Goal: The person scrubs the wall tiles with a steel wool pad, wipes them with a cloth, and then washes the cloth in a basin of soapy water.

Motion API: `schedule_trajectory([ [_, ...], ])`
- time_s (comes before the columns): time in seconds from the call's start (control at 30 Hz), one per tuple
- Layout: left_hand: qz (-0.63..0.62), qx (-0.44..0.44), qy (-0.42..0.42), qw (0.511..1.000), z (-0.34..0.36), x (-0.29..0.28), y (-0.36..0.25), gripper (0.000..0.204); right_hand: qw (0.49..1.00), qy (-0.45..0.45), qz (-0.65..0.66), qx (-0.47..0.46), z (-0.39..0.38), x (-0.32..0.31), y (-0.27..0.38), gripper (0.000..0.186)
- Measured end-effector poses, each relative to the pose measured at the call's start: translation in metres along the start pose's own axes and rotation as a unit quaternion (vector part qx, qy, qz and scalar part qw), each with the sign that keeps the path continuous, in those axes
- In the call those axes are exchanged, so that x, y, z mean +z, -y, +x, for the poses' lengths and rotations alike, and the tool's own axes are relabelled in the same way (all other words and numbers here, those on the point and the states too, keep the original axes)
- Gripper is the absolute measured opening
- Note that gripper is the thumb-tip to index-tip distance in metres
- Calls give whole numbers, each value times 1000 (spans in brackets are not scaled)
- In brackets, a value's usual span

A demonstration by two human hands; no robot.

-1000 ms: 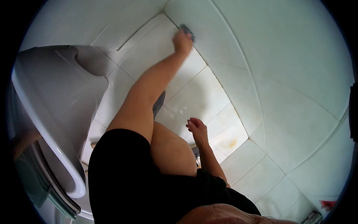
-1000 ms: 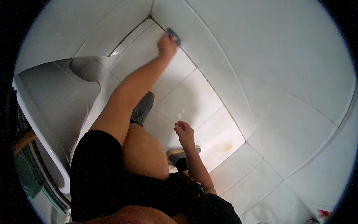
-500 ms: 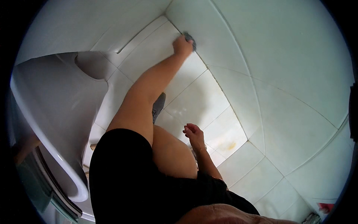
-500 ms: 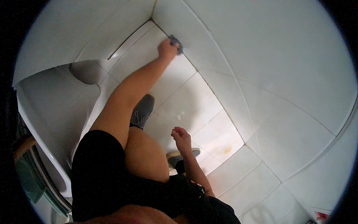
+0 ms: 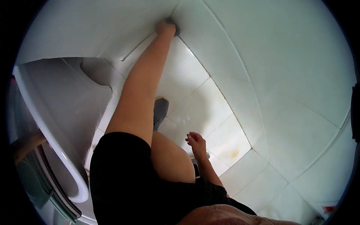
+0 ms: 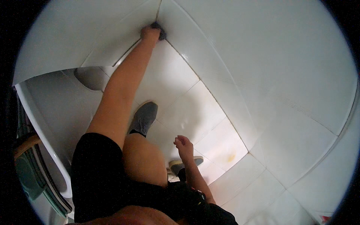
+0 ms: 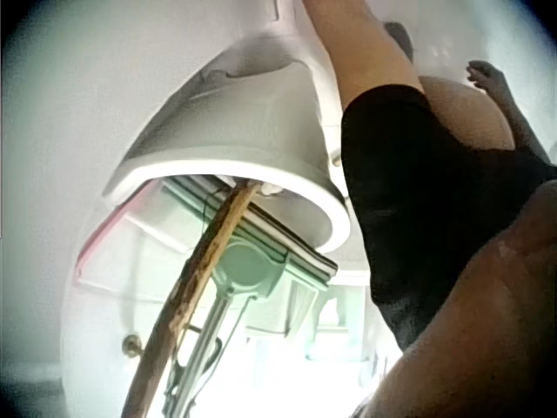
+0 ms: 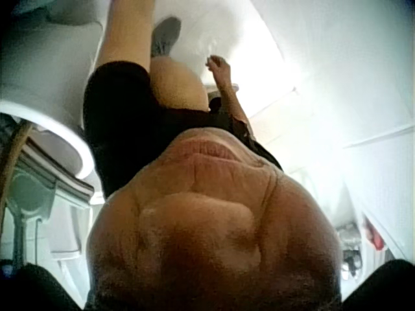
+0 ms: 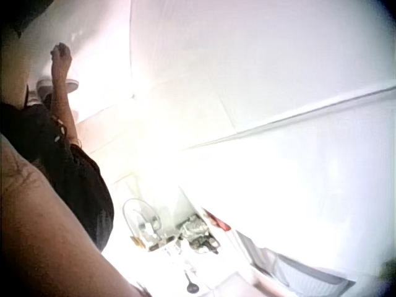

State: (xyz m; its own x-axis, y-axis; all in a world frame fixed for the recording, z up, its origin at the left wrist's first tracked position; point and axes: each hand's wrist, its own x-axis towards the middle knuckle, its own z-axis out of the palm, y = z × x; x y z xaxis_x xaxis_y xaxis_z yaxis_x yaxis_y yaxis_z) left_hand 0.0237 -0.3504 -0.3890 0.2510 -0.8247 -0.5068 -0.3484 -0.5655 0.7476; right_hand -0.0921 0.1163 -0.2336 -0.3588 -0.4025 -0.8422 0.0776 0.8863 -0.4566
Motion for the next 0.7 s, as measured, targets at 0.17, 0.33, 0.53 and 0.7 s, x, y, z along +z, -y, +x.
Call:
schedule_trajectory([
  [0.17,71,67,-84,992,-18,6,-11,28,1000,-10,7,7,3,-4,-9,31],
  [0.33,-85,185,-111,973,-97,-20,-68,39,1000,-1,5,13,3,1,-12,31],
  [0.53,-196,290,-190,917,-98,-15,-61,38,1000,10,24,-16,4,9,-2,32],
  [0.7,-63,27,6,998,-28,15,9,36,999,30,16,5,5,8,-7,33],
])
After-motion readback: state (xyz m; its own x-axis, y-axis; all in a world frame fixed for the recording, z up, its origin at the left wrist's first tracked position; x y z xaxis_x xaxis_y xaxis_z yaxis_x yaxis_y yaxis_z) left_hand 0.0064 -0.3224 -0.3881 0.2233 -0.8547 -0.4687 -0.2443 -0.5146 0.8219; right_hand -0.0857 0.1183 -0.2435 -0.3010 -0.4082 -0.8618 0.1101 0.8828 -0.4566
